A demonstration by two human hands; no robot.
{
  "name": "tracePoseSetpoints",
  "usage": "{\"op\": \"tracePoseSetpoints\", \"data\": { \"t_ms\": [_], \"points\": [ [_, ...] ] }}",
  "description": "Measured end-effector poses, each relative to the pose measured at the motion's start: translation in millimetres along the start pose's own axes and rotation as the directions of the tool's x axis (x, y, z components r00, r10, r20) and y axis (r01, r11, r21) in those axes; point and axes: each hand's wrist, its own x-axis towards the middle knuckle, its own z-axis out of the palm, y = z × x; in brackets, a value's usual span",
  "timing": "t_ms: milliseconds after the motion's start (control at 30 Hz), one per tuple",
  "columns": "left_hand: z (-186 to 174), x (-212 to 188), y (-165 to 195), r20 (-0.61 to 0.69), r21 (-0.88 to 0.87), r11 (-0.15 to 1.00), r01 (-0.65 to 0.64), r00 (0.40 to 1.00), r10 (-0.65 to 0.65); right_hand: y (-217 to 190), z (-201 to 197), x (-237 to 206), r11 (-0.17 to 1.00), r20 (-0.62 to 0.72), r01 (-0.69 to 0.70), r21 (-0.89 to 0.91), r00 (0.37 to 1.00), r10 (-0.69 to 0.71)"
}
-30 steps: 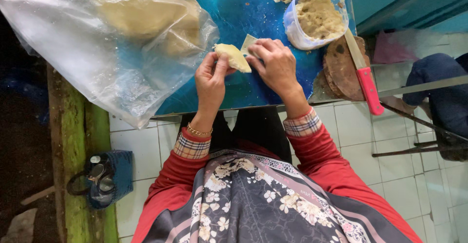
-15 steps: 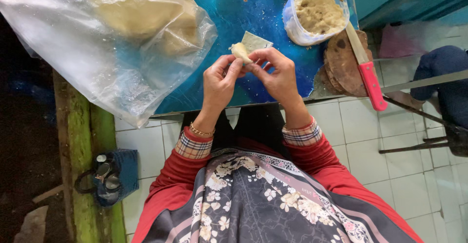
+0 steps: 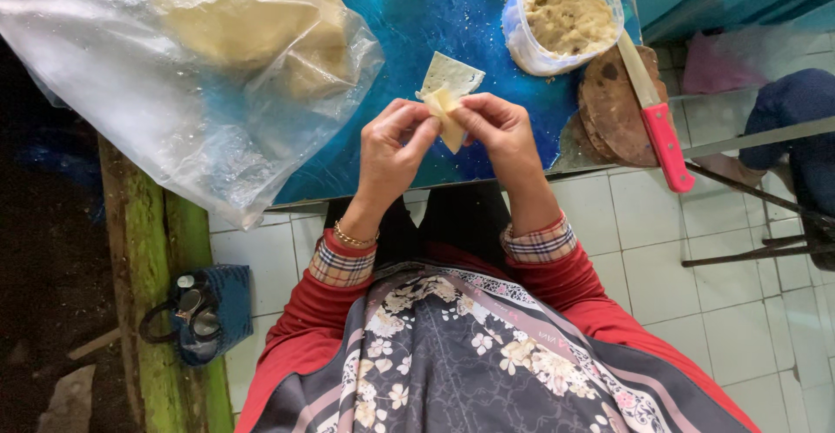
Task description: The person sits at a small blue table and folds filled pastry wrappers by hand. They place filling from a plastic container onto a triangular wrapper, fold the wrapper over the filling, press the edges closed, and stack the finished pastries on the table, repeating the cycle.
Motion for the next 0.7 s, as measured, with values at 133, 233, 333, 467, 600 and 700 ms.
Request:
{"op": "tracePoseSetpoints", "data": {
  "t_ms": [133,233,333,467,600,700],
  "points": [
    [-3,-1,-8,0.107,-0.406,0.882,0.24,0.971,-0.215,3,-4,-1,0.946,0.039,-0.127,0.3,0.992,0.121],
    [-1,-1,-8,0.059,-0.095,0.982,0.166,0.985,-0.161,7,1,-5,0.993,0.008,-0.011,0.118,1.0,0.01],
    [1,-1,-5,0.005,0.011,0.993,0.121,0.993,-0.121,9,6,-8,0.998,0.009,0.037,0.054,0.999,-0.038],
    [0,-1,-7,0.037,-0.147,0.978,0.147,0.989,-0.143,6,7,-7,0.976,0.009,-0.046,0.214,0.999,0.045],
    [3,-4,-15,0.06,-0.236,0.955,0.18,0.984,-0.17,7,6,-5,0.892,0.06,-0.11,0.439,0.994,0.092],
    [4,-2,-21,0.076,-0.326,0.922,0.208,0.978,-0.194,9,3,-4,0.837,0.087,-0.142,0.529,0.99,0.113]
  ]
}}
